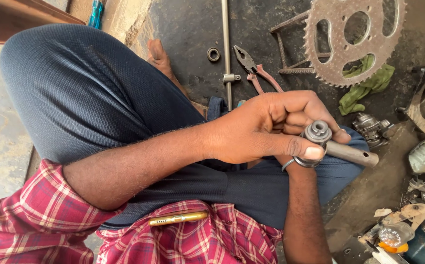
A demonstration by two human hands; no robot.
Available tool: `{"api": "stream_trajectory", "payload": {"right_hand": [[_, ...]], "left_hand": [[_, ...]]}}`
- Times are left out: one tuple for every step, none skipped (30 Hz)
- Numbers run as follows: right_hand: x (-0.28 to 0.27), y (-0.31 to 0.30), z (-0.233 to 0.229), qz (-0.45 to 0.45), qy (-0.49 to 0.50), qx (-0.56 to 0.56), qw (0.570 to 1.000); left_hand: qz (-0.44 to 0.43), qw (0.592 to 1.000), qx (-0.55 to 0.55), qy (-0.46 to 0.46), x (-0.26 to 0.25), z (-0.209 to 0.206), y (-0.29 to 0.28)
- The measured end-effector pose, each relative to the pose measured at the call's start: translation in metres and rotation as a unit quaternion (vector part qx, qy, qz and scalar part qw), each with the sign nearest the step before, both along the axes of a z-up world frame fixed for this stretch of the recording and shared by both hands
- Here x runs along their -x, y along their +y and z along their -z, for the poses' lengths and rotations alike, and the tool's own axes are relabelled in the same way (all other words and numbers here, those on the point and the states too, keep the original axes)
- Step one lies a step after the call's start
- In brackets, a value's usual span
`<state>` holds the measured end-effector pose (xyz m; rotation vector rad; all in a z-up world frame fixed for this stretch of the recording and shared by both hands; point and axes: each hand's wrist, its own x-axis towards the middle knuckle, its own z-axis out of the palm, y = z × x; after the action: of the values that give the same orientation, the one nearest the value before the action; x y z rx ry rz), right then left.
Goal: Repairing or assembling motorcycle engine parts, specifically working with the camshaft and sprocket.
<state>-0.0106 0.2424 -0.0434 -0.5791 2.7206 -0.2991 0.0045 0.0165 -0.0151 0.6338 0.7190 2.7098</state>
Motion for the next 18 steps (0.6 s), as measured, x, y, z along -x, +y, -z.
{"api": "stream_trajectory", "payload": {"right_hand": [[-0.001,0.000,-0.003,0.013,-0.003,0.075,0.997],[-0.003,-0.001,-0.005,0.025,-0.005,0.151,0.988],[-0.003,-0.001,-0.006,0.025,-0.005,0.151,0.988],[-0.004,-0.001,-0.006,0.027,-0.011,0.172,0.985],[-0.004,0.000,-0.006,0.029,-0.017,0.193,0.981],[-0.004,-0.001,-0.007,0.028,-0.017,0.194,0.981],[-0.004,-0.002,-0.008,0.019,-0.006,0.182,0.983],[-0.005,-0.003,-0.009,0.010,0.005,0.169,0.985],[-0.004,-0.004,-0.010,0.010,0.004,0.169,0.986],[-0.004,-0.006,-0.011,0.019,0.004,0.181,0.983],[-0.003,-0.008,-0.012,0.029,0.004,0.192,0.981],[-0.001,-0.009,-0.012,0.028,0.004,0.192,0.981],[0.002,-0.011,-0.012,0.004,0.016,0.146,0.989],[0.004,-0.012,-0.012,-0.020,0.028,0.100,0.994],[0.004,-0.006,-0.004,-0.020,0.029,0.099,0.994],[0.004,0.000,0.004,-0.047,0.027,0.064,0.997],[0.004,0.006,0.013,-0.074,0.025,0.028,0.997],[0.005,0.007,0.015,-0.075,0.025,0.028,0.997]], "left_hand": [[0.005,1.000,-0.007,0.005,-0.001,0.000,0.000],[0.010,1.000,-0.014,0.010,-0.002,0.000,0.000],[0.009,1.000,-0.014,0.009,-0.002,0.000,0.001],[0.010,1.000,-0.013,0.014,-0.002,0.000,0.001],[0.011,1.000,-0.012,0.019,-0.002,-0.001,0.001],[0.010,1.000,-0.012,0.019,-0.002,0.000,0.002],[0.011,1.000,-0.014,0.021,-0.002,0.000,0.002],[0.012,1.000,-0.017,0.022,-0.002,0.001,0.002],[0.012,1.000,-0.017,0.023,-0.002,0.002,0.003],[0.012,0.999,-0.023,0.021,-0.002,0.002,0.004],[0.011,0.999,-0.028,0.019,-0.002,0.003,0.004],[0.011,0.999,-0.028,0.019,-0.002,0.004,0.007],[0.010,0.999,-0.036,-0.012,-0.002,0.005,0.010],[0.009,0.998,-0.045,-0.042,-0.002,0.006,0.013],[0.009,0.998,-0.045,-0.042,0.000,0.008,0.017],[0.006,0.992,-0.036,-0.119,0.002,0.010,0.020],[0.004,0.980,-0.027,-0.196,0.004,0.013,0.025],[0.003,0.980,-0.028,-0.197,0.006,0.011,0.024]]}}
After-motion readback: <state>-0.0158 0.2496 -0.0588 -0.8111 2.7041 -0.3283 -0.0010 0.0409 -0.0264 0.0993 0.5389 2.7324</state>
